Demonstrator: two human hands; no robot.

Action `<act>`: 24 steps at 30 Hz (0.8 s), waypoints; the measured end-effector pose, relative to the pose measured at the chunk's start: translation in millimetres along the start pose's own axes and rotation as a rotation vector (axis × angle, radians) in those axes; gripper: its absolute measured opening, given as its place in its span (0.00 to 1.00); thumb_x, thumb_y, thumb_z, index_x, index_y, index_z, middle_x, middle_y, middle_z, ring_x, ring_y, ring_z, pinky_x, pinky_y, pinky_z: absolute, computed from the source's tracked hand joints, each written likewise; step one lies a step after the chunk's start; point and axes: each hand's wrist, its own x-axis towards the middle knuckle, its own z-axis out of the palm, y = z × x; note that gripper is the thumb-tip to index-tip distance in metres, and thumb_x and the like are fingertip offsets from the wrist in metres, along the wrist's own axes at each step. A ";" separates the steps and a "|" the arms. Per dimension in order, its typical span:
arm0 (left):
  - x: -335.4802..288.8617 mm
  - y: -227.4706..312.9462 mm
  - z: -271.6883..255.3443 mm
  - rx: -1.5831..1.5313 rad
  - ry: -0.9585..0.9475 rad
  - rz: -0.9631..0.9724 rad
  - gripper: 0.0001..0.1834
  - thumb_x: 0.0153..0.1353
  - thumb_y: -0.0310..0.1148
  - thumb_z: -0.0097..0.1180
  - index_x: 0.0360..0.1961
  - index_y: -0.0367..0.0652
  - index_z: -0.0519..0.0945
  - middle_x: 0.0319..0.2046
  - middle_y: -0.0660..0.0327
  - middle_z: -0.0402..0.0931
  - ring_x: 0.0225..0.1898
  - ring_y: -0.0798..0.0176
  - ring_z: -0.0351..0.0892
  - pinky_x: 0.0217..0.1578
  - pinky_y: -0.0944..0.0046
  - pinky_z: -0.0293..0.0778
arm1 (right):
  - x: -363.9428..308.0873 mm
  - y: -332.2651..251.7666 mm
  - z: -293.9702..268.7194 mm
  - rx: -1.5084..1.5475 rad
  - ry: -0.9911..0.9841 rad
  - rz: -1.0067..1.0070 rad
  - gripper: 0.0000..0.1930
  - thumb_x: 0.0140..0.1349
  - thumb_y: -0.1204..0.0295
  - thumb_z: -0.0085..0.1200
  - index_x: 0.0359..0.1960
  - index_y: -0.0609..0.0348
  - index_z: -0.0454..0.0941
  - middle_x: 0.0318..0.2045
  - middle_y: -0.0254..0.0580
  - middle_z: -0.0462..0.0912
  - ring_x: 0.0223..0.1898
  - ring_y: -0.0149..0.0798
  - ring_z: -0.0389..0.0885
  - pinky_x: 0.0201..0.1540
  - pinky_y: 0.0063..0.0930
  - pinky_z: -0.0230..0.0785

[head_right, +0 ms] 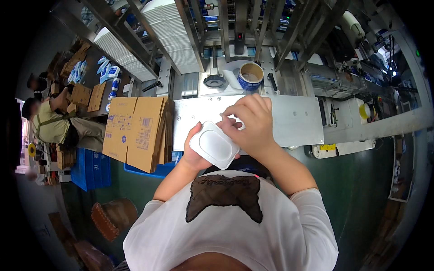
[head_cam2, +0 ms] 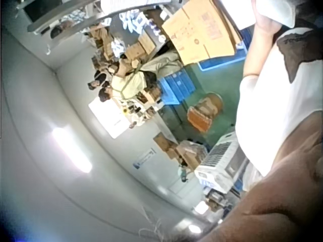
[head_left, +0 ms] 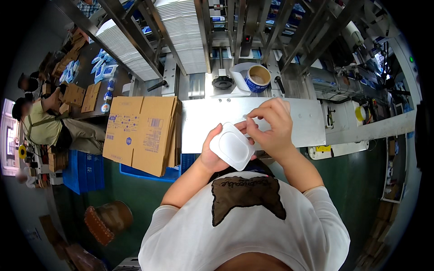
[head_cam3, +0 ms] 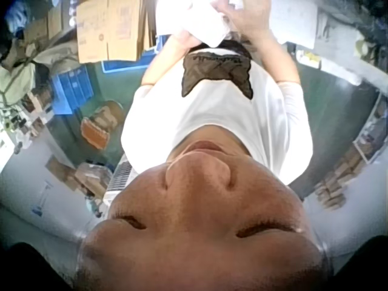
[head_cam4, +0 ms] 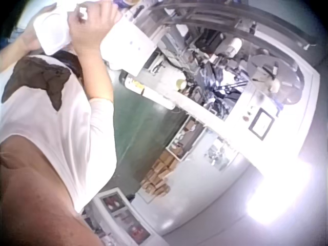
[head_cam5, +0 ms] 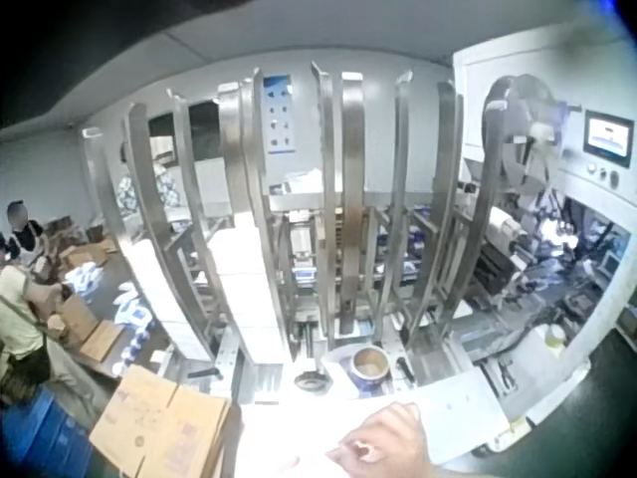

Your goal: The person packs blue-wrapped wet wipe packs into cardboard boxes on a table. They also handle white plastic containers, opening them to check the contents and placing them into a large bin lined with plastic.

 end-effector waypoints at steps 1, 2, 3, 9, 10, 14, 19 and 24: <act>-0.2 -0.1 -5.6 -0.010 -0.020 0.007 0.37 0.67 0.59 0.27 0.66 0.42 0.59 0.63 0.54 0.61 0.63 0.48 0.63 0.56 0.41 0.67 | 1.8 0.5 -0.3 0.040 -0.027 -0.035 0.06 0.45 0.72 0.63 0.25 0.50 0.79 0.28 0.30 0.75 0.33 0.36 0.71 0.40 0.31 0.56; 0.4 0.1 -6.3 -0.019 -0.036 0.000 0.37 0.67 0.59 0.27 0.66 0.42 0.58 0.63 0.53 0.62 0.63 0.48 0.63 0.56 0.42 0.67 | -0.6 -1.9 3.4 0.057 -0.098 -0.100 0.07 0.44 0.74 0.63 0.25 0.51 0.78 0.28 0.30 0.75 0.32 0.36 0.71 0.39 0.31 0.57; 0.1 -3.8 -3.8 -0.086 0.233 0.005 0.37 0.67 0.59 0.27 0.66 0.42 0.58 0.62 0.52 0.62 0.62 0.47 0.65 0.55 0.41 0.68 | -3.9 -6.2 11.2 0.073 -0.169 -0.164 0.07 0.42 0.75 0.63 0.25 0.51 0.78 0.27 0.31 0.75 0.31 0.36 0.71 0.38 0.31 0.57; 0.0 -2.6 2.7 -0.001 0.035 0.006 0.37 0.66 0.59 0.27 0.65 0.42 0.59 0.62 0.51 0.62 0.60 0.44 0.67 0.54 0.39 0.69 | -4.2 4.4 7.1 0.019 -0.032 -0.078 0.07 0.45 0.71 0.63 0.27 0.50 0.78 0.26 0.29 0.73 0.32 0.35 0.70 0.39 0.32 0.55; -1.4 -3.5 0.0 -0.001 0.060 0.007 0.37 0.66 0.59 0.28 0.65 0.42 0.59 0.62 0.51 0.62 0.60 0.44 0.67 0.54 0.38 0.69 | -5.9 2.3 11.3 0.041 -0.092 -0.108 0.07 0.45 0.72 0.63 0.26 0.50 0.78 0.26 0.29 0.73 0.32 0.35 0.70 0.38 0.33 0.55; 1.6 -2.9 3.4 0.011 -0.001 0.012 0.37 0.67 0.59 0.27 0.66 0.42 0.58 0.62 0.50 0.62 0.60 0.43 0.67 0.54 0.37 0.69 | -5.4 2.8 10.4 0.058 -0.114 -0.077 0.06 0.45 0.73 0.63 0.26 0.50 0.79 0.27 0.29 0.75 0.32 0.36 0.71 0.39 0.32 0.56; 4.6 -5.4 -3.2 -0.429 0.295 -0.022 0.37 0.66 0.61 0.27 0.67 0.45 0.57 0.64 0.52 0.60 0.61 0.44 0.66 0.54 0.36 0.68 | -11.7 1.9 16.8 0.098 -0.140 -0.128 0.05 0.45 0.75 0.63 0.25 0.50 0.80 0.25 0.30 0.75 0.31 0.37 0.71 0.37 0.33 0.57; 12.7 -8.2 -7.4 -0.022 0.020 -0.056 0.37 0.66 0.60 0.28 0.67 0.44 0.58 0.64 0.53 0.60 0.61 0.45 0.66 0.57 0.39 0.67 | -8.3 15.0 -3.6 0.025 0.021 -0.012 0.04 0.47 0.73 0.61 0.26 0.50 0.80 0.26 0.30 0.75 0.31 0.38 0.71 0.36 0.32 0.57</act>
